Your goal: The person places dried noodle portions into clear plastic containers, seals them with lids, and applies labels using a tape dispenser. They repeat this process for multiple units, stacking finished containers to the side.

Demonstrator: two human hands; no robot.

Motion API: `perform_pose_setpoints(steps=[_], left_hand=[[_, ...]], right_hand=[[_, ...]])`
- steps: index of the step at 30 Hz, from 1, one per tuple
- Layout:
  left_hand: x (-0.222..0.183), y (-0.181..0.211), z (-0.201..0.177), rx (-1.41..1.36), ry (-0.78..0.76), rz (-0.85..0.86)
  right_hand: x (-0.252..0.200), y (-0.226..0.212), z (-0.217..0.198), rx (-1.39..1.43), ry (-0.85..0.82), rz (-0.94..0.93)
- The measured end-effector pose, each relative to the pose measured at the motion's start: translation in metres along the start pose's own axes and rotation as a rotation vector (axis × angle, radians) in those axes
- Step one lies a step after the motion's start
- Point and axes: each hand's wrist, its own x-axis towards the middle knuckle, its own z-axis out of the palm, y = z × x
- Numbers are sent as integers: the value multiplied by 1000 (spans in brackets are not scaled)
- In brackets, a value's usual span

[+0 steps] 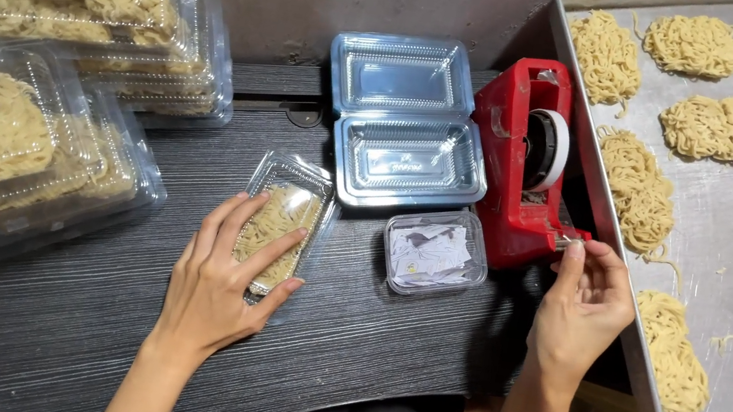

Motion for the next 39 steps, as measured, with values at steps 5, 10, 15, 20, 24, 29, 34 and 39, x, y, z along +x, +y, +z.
perform_pose_setpoints(steps=[5,10,15,20,24,29,34,39], left_hand=[[0,0,0,-8,6,7],[0,-2,3,5,1,9],[0,-2,2,9,-1,10],[-1,-3,4,22,8,16],[-1,-3,5,27,8,18],[-2,-4,6,35,-10,5],[-2,-4,6,24,-26,-1],[-2,-3,6,28,-24,-8]], right_hand=[[-4,-7,2,91,35,75],[-6,-10,1,166,67,130],[-8,-7,-2,371,70,264],[-6,-2,-10,448,85,366],[-4,1,-13,504,87,479],[-7,4,-13,522,61,504],[-10,11,-14,426,14,532],[-9,9,-10,366,-15,459]])
